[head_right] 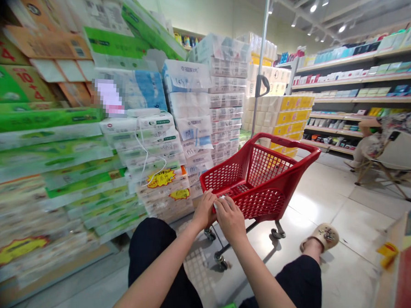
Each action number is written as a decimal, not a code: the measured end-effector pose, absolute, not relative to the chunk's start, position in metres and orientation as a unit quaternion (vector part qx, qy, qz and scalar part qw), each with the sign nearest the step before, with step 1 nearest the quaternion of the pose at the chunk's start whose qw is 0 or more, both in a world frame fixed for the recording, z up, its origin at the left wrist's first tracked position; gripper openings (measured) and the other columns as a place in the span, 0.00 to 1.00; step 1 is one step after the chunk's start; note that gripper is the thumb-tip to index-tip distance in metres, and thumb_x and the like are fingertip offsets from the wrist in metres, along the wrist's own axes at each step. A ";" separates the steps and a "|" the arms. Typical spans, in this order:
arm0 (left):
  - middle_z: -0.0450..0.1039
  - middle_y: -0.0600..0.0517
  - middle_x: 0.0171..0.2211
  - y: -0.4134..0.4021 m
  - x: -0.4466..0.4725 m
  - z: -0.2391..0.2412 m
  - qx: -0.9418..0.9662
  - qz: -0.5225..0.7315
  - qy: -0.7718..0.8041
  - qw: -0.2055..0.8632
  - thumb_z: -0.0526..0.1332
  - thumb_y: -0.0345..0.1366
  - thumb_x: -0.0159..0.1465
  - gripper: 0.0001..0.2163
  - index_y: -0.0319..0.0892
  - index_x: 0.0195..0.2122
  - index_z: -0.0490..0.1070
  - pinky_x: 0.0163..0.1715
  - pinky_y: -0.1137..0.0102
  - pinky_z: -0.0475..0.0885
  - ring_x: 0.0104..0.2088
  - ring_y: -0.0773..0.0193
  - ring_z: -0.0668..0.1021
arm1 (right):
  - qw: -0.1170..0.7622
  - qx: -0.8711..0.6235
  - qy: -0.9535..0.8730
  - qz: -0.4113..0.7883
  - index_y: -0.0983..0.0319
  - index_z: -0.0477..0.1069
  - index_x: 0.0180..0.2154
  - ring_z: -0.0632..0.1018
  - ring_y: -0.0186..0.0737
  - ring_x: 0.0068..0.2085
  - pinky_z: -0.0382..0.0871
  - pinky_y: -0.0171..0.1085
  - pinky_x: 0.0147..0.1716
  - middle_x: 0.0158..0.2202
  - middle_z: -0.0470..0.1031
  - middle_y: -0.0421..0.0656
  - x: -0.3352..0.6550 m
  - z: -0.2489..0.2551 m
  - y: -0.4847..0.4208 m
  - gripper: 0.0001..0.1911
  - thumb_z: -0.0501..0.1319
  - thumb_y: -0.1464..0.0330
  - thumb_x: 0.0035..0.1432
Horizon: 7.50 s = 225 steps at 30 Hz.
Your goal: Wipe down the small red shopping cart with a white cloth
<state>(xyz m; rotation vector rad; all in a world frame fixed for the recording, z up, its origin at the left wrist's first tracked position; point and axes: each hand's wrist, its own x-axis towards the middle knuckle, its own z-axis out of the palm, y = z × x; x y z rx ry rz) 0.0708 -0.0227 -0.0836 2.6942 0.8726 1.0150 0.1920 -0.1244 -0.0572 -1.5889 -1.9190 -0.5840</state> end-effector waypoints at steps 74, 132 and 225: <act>0.71 0.46 0.45 -0.016 0.091 -0.043 0.898 0.207 0.384 -0.056 0.63 0.43 0.62 0.19 0.45 0.52 0.63 0.51 0.57 0.61 0.46 0.52 0.74 | 0.305 -0.679 -0.646 -0.171 0.46 0.58 0.65 0.75 0.39 0.51 0.75 0.37 0.45 0.63 0.66 0.34 0.248 -0.051 -0.101 0.31 0.50 0.73 0.63; 0.69 0.48 0.44 -0.073 0.071 -0.054 0.881 0.272 0.374 -0.095 0.60 0.34 0.59 0.18 0.42 0.51 0.64 0.47 0.61 0.66 0.44 0.55 0.71 | 0.246 -0.693 -0.647 -0.200 0.42 0.56 0.65 0.76 0.37 0.52 0.76 0.35 0.44 0.64 0.63 0.31 0.300 -0.026 -0.156 0.32 0.49 0.73 0.63; 0.67 0.43 0.47 -0.074 0.094 -0.053 0.886 0.247 0.373 -0.119 0.62 0.40 0.60 0.25 0.37 0.56 0.61 0.47 0.59 0.65 0.45 0.52 0.69 | 0.232 -0.701 -0.662 -0.129 0.43 0.62 0.61 0.80 0.37 0.46 0.77 0.36 0.39 0.62 0.67 0.31 0.240 -0.025 -0.139 0.26 0.50 0.69 0.64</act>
